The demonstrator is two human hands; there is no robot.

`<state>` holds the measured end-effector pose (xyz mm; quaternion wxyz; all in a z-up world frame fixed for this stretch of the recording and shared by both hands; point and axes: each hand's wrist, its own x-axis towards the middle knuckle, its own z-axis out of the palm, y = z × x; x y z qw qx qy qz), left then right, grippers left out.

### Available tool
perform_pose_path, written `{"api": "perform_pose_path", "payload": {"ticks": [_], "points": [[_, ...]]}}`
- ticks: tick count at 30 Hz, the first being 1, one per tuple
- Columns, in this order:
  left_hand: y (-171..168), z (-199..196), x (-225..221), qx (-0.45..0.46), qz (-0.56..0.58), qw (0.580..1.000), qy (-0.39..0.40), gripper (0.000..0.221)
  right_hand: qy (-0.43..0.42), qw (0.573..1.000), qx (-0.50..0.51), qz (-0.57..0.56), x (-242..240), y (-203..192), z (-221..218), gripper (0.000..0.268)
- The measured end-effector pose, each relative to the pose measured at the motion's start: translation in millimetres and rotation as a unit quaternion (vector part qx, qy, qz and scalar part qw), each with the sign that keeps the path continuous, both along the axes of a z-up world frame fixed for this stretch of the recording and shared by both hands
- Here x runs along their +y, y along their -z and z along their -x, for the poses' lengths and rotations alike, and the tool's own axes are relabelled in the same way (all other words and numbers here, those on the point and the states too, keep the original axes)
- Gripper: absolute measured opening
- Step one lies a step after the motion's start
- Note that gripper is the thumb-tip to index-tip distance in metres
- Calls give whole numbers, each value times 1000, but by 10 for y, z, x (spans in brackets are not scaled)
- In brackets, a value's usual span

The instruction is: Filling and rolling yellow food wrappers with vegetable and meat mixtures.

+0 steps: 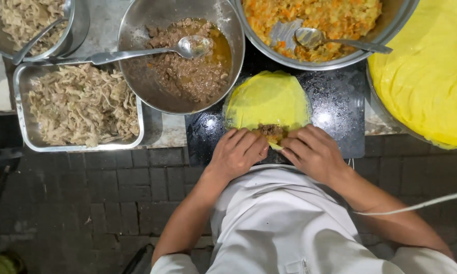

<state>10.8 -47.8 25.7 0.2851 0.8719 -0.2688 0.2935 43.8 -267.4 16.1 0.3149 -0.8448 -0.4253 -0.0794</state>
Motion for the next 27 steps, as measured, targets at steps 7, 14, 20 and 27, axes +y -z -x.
{"api": "perform_pose_path", "payload": {"ticks": [7,14,20,27], "points": [[198,-176,14,91,42,986,-130,10,61,995,80,-14,146,-82,-338,9],[87,-257,120,191,77,969,-134,14,17,996,84,38,199,-305,-620,7],[82,-116,236,224,190,947,-131,26,3,999,42,9,96,-387,-464,12],[-20,-120,162,208,206,950,-110,18,-52,998,-11,-27,427,-401,-245,27]]}}
